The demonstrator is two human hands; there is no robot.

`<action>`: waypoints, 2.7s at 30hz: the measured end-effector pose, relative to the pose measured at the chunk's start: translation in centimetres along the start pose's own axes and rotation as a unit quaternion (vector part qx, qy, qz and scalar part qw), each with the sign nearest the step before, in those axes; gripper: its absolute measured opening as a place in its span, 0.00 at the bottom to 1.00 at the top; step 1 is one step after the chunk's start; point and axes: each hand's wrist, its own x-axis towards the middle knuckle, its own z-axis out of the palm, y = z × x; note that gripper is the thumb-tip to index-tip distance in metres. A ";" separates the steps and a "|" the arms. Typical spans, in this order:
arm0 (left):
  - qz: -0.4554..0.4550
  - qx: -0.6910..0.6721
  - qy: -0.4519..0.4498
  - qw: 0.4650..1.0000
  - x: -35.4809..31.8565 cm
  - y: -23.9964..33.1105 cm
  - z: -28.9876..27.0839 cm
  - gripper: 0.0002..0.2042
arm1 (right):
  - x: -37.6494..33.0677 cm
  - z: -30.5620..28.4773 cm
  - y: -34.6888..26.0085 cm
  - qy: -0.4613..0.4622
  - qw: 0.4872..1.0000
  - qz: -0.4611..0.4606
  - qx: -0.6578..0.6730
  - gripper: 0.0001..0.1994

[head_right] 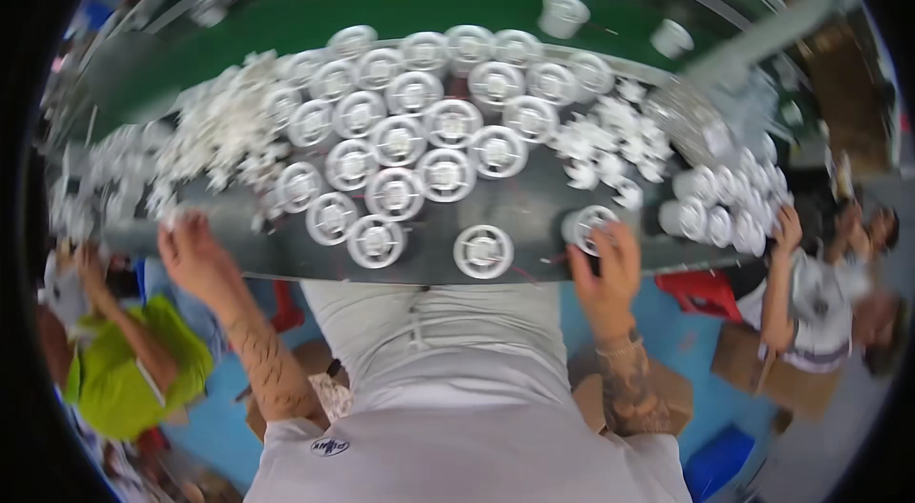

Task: Inserting small white plastic components into cylindrical housings at an assembly line station.

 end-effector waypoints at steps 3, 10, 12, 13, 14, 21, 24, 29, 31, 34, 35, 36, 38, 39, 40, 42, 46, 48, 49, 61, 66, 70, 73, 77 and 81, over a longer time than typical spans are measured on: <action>-0.036 -0.093 -0.097 0.990 -3.2 2.3 3.3 0.12 | 0.7 -1.9 -0.2 0.013 0.995 -0.082 -0.057 0.21; 0.075 0.196 -0.236 0.949 -12.7 7.2 7.8 0.09 | 0.7 -0.2 -0.6 0.022 0.999 0.028 -0.018 0.13; -0.008 0.059 -0.275 0.960 -14.7 7.4 9.1 0.14 | 0.1 0.8 0.3 0.121 0.988 -0.094 -0.004 0.17; -0.012 0.026 -0.303 0.952 -15.2 7.4 10.2 0.14 | -0.1 0.4 0.0 0.126 0.989 -0.077 -0.014 0.16; 0.013 0.142 -0.369 0.919 -15.3 7.3 10.7 0.15 | -0.3 0.0 -0.3 0.128 0.990 -0.062 -0.016 0.16; -0.088 0.154 -0.472 0.863 -16.0 6.4 12.9 0.14 | -0.2 -1.2 -0.9 0.114 0.993 -0.019 -0.016 0.17; 0.173 0.213 -0.495 0.824 -15.8 4.3 11.9 0.08 | -0.1 -0.7 -0.5 0.103 0.994 -0.024 0.004 0.19; 0.100 0.184 -0.491 0.846 -16.6 4.3 10.7 0.08 | -0.1 -0.6 -0.3 0.117 0.992 -0.027 0.026 0.19; 0.106 0.192 -0.493 0.842 -16.6 3.9 10.8 0.08 | -0.3 -0.7 -0.1 0.128 0.991 -0.018 0.035 0.19; 0.113 0.145 -0.488 0.853 -16.3 2.8 11.3 0.08 | -0.2 -1.4 0.2 0.126 0.992 -0.014 0.012 0.16; 0.093 0.147 -0.516 0.839 -16.3 2.5 11.8 0.07 | -0.2 -1.8 0.3 0.126 0.992 -0.002 -0.001 0.16; 0.078 0.174 -0.516 0.835 -15.9 3.4 10.9 0.07 | 0.5 -1.2 -0.3 0.113 0.993 -0.013 0.014 0.15; 0.065 0.176 -0.511 0.839 -16.0 4.7 10.0 0.06 | 1.1 -0.6 -1.2 0.079 0.995 -0.004 0.055 0.15; 0.050 0.155 -0.526 0.835 -16.3 4.9 10.1 0.06 | 1.1 -0.6 -1.3 0.054 0.996 0.020 0.068 0.15; 0.023 0.166 -0.540 0.825 -16.6 5.1 10.1 0.06 | 1.0 -0.7 -1.3 0.066 0.996 0.033 0.044 0.17; -0.110 0.046 -0.574 0.810 -16.2 3.5 9.3 0.11 | 0.6 -0.1 -0.6 0.066 0.997 0.026 0.037 0.18; -0.234 -0.044 -0.542 0.806 -18.4 5.5 9.9 0.09 | 0.1 -0.2 -0.4 0.085 0.996 0.026 -0.006 0.21; -0.245 -0.060 -0.553 0.794 -18.6 6.9 11.0 0.08 | 0.4 -0.7 -0.5 0.051 0.997 0.061 0.022 0.22; -0.241 -0.054 -0.558 0.792 -18.9 6.9 10.8 0.09 | 0.4 -0.6 -0.4 0.047 0.997 0.053 0.035 0.22; -0.038 -0.004 -0.543 0.839 -17.7 7.8 15.1 0.11 | 5.9 -3.5 -7.8 -0.020 0.634 0.335 0.697 0.25; 0.092 0.043 -0.541 0.835 -16.7 7.9 15.2 0.10 | 6.8 -2.7 -10.2 -0.078 0.564 0.337 0.750 0.27; 0.064 0.027 -0.541 0.838 -16.4 8.0 14.3 0.12 | 7.2 -2.3 -11.4 -0.089 0.541 0.346 0.762 0.26; 0.083 0.023 -0.541 0.837 -16.2 7.9 14.2 0.12 | 7.1 -2.1 -11.7 -0.094 0.545 0.334 0.763 0.27; 0.107 0.029 -0.542 0.833 -16.2 7.4 14.3 0.12 | 7.2 -2.3 -11.5 -0.108 0.541 0.336 0.763 0.28; 0.072 0.019 -0.542 0.837 -16.3 7.5 14.1 0.12 | 7.4 -2.5 -12.3 -0.072 0.554 0.361 0.746 0.28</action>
